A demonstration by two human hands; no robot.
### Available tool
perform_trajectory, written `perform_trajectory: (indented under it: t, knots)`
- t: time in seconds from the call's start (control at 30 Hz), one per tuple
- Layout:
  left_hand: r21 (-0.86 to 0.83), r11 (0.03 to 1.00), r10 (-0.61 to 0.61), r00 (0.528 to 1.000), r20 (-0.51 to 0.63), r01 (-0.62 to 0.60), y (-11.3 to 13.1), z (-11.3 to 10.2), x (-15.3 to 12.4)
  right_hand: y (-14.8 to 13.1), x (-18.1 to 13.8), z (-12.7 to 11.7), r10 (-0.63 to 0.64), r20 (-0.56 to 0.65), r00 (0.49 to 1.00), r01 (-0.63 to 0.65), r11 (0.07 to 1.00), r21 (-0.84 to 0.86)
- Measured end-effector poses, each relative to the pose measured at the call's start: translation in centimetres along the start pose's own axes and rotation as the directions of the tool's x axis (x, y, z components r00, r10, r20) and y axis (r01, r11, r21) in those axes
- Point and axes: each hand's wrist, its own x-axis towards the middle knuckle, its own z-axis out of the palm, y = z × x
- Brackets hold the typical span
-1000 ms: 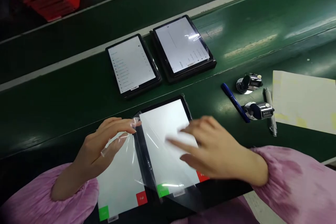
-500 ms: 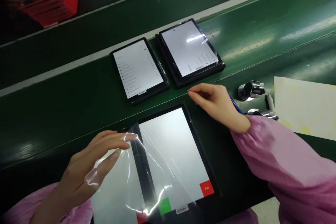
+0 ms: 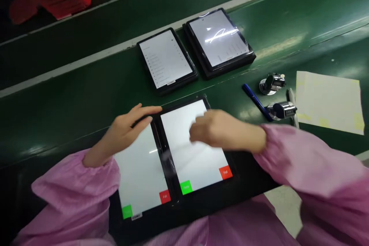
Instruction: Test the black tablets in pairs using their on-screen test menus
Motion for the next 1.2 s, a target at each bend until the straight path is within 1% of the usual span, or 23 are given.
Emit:
perform_trajectory:
  t: [0.03,0.07,0.1,0.13,0.17,0.2,0.23,0.3,0.4,0.5,0.57,0.63,0.73,0.87,1.0,1.13,1.2]
  knots:
    - [-0.001,0.995,-0.098,0.994,-0.053,0.098,-0.8,-0.5,-0.6,2.1,1.0,-0.2,0.094,-0.084,0.992,-0.087,0.993,0.084]
    - [0.016,0.979,-0.199,0.974,-0.109,0.202,-1.7,-1.1,-1.5,3.9,1.9,-0.3,0.19,-0.159,0.969,-0.162,0.972,0.171]
    - [0.047,0.952,-0.292,0.945,-0.151,0.302,-2.5,-1.5,-2.4,5.3,2.7,-0.5,0.29,-0.247,0.924,-0.232,0.943,0.239]
    - [0.082,0.92,-0.367,0.915,-0.167,0.383,-3.4,-1.9,-3.5,6.3,3.2,-0.8,0.379,-0.314,0.87,-0.289,0.909,0.299]
    - [0.11,0.891,-0.422,0.892,-0.159,0.441,-4.2,-2.2,-4.6,6.9,3.6,-1.0,0.443,-0.372,0.816,-0.322,0.882,0.343]
    - [0.124,0.87,-0.462,0.876,-0.14,0.478,-4.8,-2.4,-5.7,7.0,3.8,-1.3,0.485,-0.42,0.768,-0.342,0.863,0.371]
    - [0.119,0.859,-0.485,0.866,-0.123,0.498,-5.3,-2.4,-6.7,6.9,3.8,-1.6,0.506,-0.454,0.734,-0.351,0.854,0.385]
    - [0.082,0.859,-0.493,0.86,-0.13,0.505,-5.9,-2.1,-8.1,6.1,3.6,-2.2,0.509,-0.508,0.695,-0.342,0.855,0.389]
    - [0.051,0.86,-0.488,0.848,-0.208,0.508,-5.8,-1.4,-9.0,4.6,3.0,-2.7,0.493,-0.543,0.679,-0.325,0.866,0.38]
    - [0.054,0.85,-0.496,0.832,-0.249,0.523,-5.3,-1.1,-9.0,3.5,2.5,-2.9,0.486,-0.56,0.671,-0.324,0.872,0.368]
    - [0.102,0.863,-0.454,0.848,-0.274,0.495,-5.0,-1.0,-8.9,3.0,2.1,-2.9,0.486,-0.56,0.671,-0.327,0.872,0.364]
    - [0.174,0.878,-0.388,0.877,-0.285,0.445,-4.6,-0.9,-8.5,2.5,1.8,-2.9,0.49,-0.551,0.676,-0.331,0.869,0.367]
    - [0.243,0.893,-0.326,0.917,-0.232,0.379,-3.7,-0.5,-7.2,2.0,1.7,-2.8,0.495,-0.544,0.677,-0.331,0.866,0.375]
    - [0.262,0.918,-0.272,0.953,-0.135,0.299,-2.4,-0.1,-4.9,1.7,1.8,-2.8,0.494,-0.542,0.68,-0.345,0.868,0.358]
    - [0.236,0.939,-0.242,0.969,-0.059,0.249,-1.8,0.2,-3.3,1.7,1.8,-2.8,0.476,-0.559,0.679,-0.348,0.879,0.325]
    - [0.226,0.946,-0.227,0.973,-0.048,0.232,-1.7,0.4,-2.9,2.0,2.1,-2.7,0.469,-0.573,0.672,-0.358,0.883,0.303]
    - [0.227,0.944,-0.235,0.971,-0.041,0.238,-1.7,0.4,-2.9,2.0,2.3,-2.7,0.462,-0.572,0.678,-0.35,0.887,0.302]
